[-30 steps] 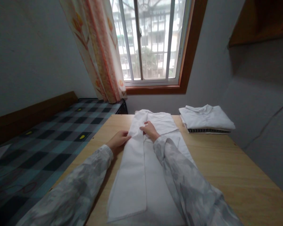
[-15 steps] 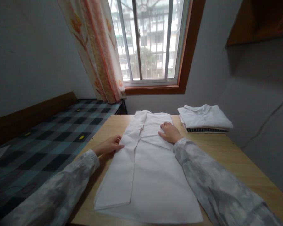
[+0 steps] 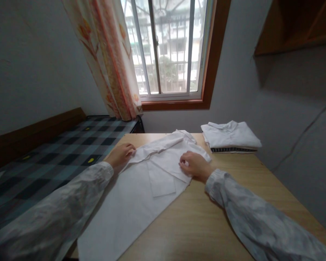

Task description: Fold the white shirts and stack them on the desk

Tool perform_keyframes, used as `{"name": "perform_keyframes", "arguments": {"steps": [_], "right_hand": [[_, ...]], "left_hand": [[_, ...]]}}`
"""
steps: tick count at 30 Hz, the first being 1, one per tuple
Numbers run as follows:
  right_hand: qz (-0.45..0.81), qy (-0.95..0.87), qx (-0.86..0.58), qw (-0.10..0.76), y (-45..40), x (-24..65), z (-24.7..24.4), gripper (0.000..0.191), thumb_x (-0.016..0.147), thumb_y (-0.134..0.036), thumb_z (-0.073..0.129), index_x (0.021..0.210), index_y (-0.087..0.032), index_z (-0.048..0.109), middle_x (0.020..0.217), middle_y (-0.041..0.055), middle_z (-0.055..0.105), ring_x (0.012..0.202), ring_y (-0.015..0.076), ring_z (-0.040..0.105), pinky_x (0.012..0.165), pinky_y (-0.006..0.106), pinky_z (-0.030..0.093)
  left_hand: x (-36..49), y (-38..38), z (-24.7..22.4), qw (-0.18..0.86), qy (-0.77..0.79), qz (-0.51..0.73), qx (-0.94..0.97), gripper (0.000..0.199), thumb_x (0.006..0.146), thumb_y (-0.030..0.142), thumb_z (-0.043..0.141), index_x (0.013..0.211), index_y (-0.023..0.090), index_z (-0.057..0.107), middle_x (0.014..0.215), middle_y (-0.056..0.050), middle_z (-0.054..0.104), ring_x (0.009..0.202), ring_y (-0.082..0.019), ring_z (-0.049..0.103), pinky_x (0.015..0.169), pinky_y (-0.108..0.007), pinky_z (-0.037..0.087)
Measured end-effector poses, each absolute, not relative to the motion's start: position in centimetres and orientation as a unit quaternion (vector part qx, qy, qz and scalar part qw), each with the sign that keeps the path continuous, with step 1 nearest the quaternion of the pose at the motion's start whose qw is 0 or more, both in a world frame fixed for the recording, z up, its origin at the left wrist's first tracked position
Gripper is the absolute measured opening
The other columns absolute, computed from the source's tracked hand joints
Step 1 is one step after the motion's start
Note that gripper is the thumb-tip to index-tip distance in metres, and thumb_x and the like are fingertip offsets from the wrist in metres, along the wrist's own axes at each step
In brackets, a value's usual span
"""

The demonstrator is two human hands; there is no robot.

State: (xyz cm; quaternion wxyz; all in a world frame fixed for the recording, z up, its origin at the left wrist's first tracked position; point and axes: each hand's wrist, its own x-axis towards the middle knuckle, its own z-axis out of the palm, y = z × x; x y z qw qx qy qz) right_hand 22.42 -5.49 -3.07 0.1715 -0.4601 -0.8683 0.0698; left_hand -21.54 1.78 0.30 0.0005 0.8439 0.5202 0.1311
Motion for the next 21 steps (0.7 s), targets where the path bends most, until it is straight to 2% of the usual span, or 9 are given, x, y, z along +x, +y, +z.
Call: {"name": "perform_keyframes", "arguments": {"steps": [3,5,7,11,15,21], "right_hand": [[0.000,-0.855,-0.481,0.194,-3.1,24.2,-4.1,0.025,0.102,-0.032,0.063,0.118,-0.017,0.076,0.122,0.0150,0.076,0.119,0.0298,0.065,0.110,0.039,0.046],[-0.017,-0.848,-0.497,0.183,-2.1,25.0,-4.9,0.031,0.102,-0.035,0.064,0.125,-0.016,0.073,0.129,0.0170,0.072,0.123,0.0313,0.063,0.113,0.042,0.046],[-0.025,-0.844,-0.506,0.174,-2.1,25.4,-5.6,0.035,0.101,-0.038,0.065,0.128,-0.016,0.070,0.132,0.0172,0.069,0.124,0.0324,0.062,0.113,0.043,0.046],[-0.036,-0.847,-0.505,0.163,-5.1,25.5,-5.9,0.034,0.102,-0.043,0.064,0.124,-0.017,0.069,0.127,0.0172,0.067,0.120,0.0334,0.062,0.110,0.044,0.047],[-0.054,-0.856,-0.492,0.147,-9.6,25.3,-5.0,0.030,0.104,-0.045,0.061,0.117,-0.018,0.067,0.121,0.0173,0.068,0.115,0.0340,0.062,0.104,0.045,0.049],[-0.047,-0.855,-0.504,0.113,-14.6,26.4,-3.9,0.022,0.103,-0.045,0.062,0.107,-0.024,0.067,0.111,0.0140,0.072,0.102,0.0297,0.068,0.086,0.039,0.050]], "left_hand": [[-20.6,-0.4,0.1,0.067,0.433,0.112,0.892,0.032,0.103,0.039,0.056,0.122,0.023,0.077,0.135,-0.013,0.074,0.125,-0.027,0.068,0.114,-0.036,0.050],[-20.5,-1.7,-0.3,0.079,0.412,0.099,0.902,0.040,0.102,0.044,0.061,0.133,0.024,0.075,0.146,-0.013,0.070,0.135,-0.028,0.064,0.121,-0.037,0.047],[-21.0,-2.2,-0.7,0.073,0.402,0.087,0.909,0.046,0.101,0.038,0.061,0.143,0.024,0.072,0.157,-0.012,0.065,0.145,-0.029,0.059,0.126,-0.039,0.043],[-21.9,-0.9,-1.6,0.053,0.392,0.078,0.915,0.048,0.103,0.026,0.053,0.147,0.028,0.071,0.161,-0.007,0.064,0.147,-0.025,0.060,0.129,-0.042,0.042],[-20.9,1.4,-2.1,0.030,0.392,0.082,0.916,0.044,0.108,0.029,0.048,0.144,0.028,0.074,0.159,-0.006,0.066,0.146,-0.025,0.062,0.129,-0.046,0.043],[-15.9,3.0,-2.9,0.061,0.387,0.108,0.914,0.040,0.108,0.034,0.052,0.139,0.029,0.077,0.157,-0.005,0.068,0.144,-0.021,0.065,0.130,-0.041,0.042]]}}
